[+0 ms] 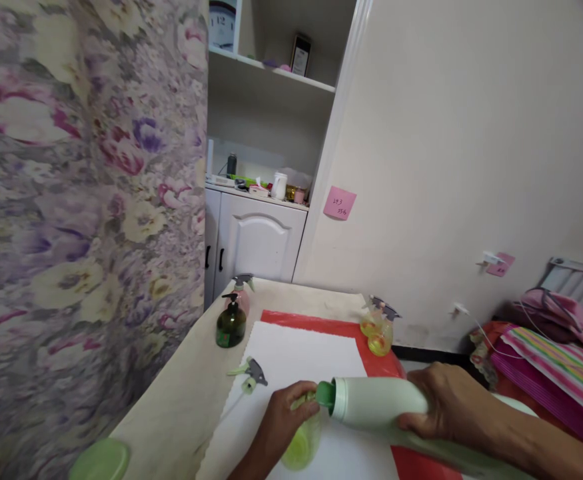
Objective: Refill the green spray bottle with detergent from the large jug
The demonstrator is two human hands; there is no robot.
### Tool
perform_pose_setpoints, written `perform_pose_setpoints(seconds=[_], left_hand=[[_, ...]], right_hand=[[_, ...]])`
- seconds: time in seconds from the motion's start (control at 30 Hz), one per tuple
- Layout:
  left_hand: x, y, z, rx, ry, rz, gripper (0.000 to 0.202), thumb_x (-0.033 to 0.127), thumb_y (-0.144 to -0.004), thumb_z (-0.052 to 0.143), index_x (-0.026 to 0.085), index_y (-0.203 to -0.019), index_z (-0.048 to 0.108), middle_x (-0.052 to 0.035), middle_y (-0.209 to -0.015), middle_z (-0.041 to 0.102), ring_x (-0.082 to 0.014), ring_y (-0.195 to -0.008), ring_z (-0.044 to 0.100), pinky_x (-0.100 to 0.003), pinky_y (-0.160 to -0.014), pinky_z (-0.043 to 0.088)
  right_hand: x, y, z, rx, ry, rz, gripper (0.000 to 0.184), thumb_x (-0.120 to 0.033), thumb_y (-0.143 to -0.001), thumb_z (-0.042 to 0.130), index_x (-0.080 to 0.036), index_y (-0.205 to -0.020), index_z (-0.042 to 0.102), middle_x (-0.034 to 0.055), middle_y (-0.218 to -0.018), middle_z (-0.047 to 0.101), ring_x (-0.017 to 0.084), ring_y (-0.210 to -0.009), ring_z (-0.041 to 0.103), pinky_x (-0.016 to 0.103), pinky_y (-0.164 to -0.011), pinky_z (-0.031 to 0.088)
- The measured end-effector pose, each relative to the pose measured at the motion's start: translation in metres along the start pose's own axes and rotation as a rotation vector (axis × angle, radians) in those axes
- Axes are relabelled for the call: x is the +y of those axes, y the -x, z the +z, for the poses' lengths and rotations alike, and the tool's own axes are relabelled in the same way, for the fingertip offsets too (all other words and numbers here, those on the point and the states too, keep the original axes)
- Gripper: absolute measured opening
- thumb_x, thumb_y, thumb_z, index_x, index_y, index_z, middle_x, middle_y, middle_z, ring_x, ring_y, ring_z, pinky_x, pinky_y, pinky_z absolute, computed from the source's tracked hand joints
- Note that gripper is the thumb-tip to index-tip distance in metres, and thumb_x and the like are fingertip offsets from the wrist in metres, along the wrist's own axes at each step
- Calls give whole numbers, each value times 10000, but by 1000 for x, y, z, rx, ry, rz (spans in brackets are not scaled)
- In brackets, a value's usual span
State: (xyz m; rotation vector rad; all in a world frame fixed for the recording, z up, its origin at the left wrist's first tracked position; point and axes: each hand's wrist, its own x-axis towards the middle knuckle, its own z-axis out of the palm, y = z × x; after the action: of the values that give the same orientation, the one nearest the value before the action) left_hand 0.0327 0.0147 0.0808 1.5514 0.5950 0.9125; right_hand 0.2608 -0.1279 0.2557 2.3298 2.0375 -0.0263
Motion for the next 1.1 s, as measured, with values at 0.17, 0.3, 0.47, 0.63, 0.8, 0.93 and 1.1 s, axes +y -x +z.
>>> perform_pose_setpoints(seconds=[0.17, 0.3, 0.47, 0.63, 0.8, 0.93, 1.1], left_hand=[[2, 0, 1, 6, -11, -6, 211, 242, -725, 679, 200, -914, 763, -33, -940, 789, -257, -955, 675, -323, -883, 478], [3, 0, 2, 5, -15, -6, 210, 247, -724, 682, 196, -911, 763, -36, -932, 790, -262, -954, 675, -327, -880, 475], [4, 0, 4, 1, -16, -6, 208, 245, -729, 678, 191, -912, 761, -39, -938, 790, -260, -959, 675, -327, -884, 474], [2, 0, 4, 3, -23, -5, 206, 246, -736, 679, 190, -917, 761, -34, -928, 787, -252, -947, 671, -322, -881, 471], [-1, 0, 3, 2, -29, -5, 202, 244, -735, 683, 191, -915, 759, -29, -924, 788, -248, -935, 673, -316, -863, 477], [-1, 0, 1, 6, -32, -13, 205, 248, -727, 684, 195, -910, 759, -30, -926, 790, -254, -938, 673, -331, -870, 479], [2, 1, 0, 0, -27, -11, 220, 256, -727, 673, 198, -920, 760, -36, -943, 791, -261, -964, 673, -338, -891, 480]], right_hand=[[2, -2, 2, 9, -5, -13, 337, -528, -706, 652, -207, -767, 735, 114, -737, 784, 298, -684, 721, 298, -564, 328], [5, -2, 3, 10, 23, -10, 381, -569, -706, 643, -200, -750, 724, 118, -719, 774, 297, -659, 707, 300, -553, 308], [6, -2, 2, 2, 30, -19, 372, -560, -713, 640, -197, -744, 715, 113, -716, 772, 297, -661, 705, 300, -552, 298], [8, -2, 4, 7, 13, -19, 392, -578, -709, 642, -197, -757, 721, 111, -729, 773, 286, -666, 710, 294, -556, 308], [12, -3, 9, 26, 18, -28, 366, -561, -709, 649, -203, -737, 715, 101, -704, 767, 271, -645, 702, 289, -542, 296], [9, -4, 10, 28, 26, -32, 377, -563, -711, 646, -193, -737, 715, 109, -705, 766, 275, -642, 699, 292, -549, 300], [2, -4, 4, 1, 27, -15, 384, -562, -709, 642, -188, -737, 725, 118, -699, 764, 269, -635, 687, 291, -548, 302]])
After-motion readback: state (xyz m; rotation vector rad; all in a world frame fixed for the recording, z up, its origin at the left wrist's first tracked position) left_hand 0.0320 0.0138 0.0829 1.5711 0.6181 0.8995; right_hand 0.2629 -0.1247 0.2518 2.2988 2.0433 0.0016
